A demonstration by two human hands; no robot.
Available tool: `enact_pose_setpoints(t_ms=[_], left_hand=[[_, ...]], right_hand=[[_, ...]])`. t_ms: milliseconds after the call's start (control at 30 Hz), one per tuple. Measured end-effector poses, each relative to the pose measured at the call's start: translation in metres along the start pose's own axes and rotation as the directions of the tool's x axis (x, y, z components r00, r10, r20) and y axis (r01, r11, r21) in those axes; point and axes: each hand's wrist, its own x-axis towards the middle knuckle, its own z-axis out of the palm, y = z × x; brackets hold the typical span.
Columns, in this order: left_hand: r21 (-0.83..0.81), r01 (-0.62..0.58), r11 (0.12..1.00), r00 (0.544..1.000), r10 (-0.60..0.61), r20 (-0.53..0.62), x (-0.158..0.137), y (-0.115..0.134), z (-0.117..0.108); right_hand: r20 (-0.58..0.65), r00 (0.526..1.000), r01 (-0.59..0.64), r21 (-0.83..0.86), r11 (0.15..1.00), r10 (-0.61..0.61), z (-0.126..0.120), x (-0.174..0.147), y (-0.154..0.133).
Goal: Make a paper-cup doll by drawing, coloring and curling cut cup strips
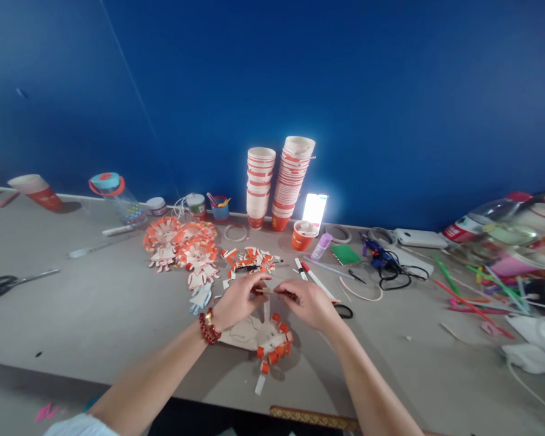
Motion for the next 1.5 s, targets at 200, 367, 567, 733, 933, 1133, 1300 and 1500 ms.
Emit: enact_pose_setpoints(t_ms=[200,367,567,733,933,1133,1300,1500], left_hand=[[-0.005,-0.023,1.000,0.999,0.023,0.025,0.000,0.003,0.000],[-0.052,-0.036,0.998,0.998,0.039,0.048,-0.001,0.007,-0.001],[0.007,-0.054,0.999,0.998,0.054,0.031,-0.002,0.004,-0.001],[0.059,-0.056,0.997,0.998,0.054,0.025,-0.002,0.004,-0.002],[0.053,-0.030,0.998,0.999,0.028,0.032,-0.002,0.003,-0.002],[-0.054,0.016,0.998,0.999,-0.014,0.040,0.001,0.004,-0.004],[0.070,0.076,0.995,0.997,-0.078,0.029,0.002,0.006,-0.006],[0.096,0.076,0.992,0.994,-0.083,0.066,0.002,0.004,-0.004]], right_hand=[[-0.037,0.997,0.064,-0.065,0.996,-0.066,0.006,-0.002,0.005],[-0.057,0.995,0.074,-0.084,0.994,-0.079,0.007,-0.001,0.007],[-0.043,0.993,0.104,-0.083,0.991,-0.108,0.010,-0.002,0.004],[-0.045,0.996,0.069,-0.065,0.995,-0.072,0.013,-0.001,0.001],[-0.024,0.998,0.053,-0.019,0.998,-0.053,0.013,0.000,0.000],[-0.054,0.991,0.123,-0.002,0.992,-0.123,0.013,0.000,0.003],[-0.076,0.982,0.172,-0.057,0.984,-0.176,0.016,0.000,0.003],[-0.081,0.974,0.201,-0.104,0.974,-0.210,0.018,0.000,0.005]])
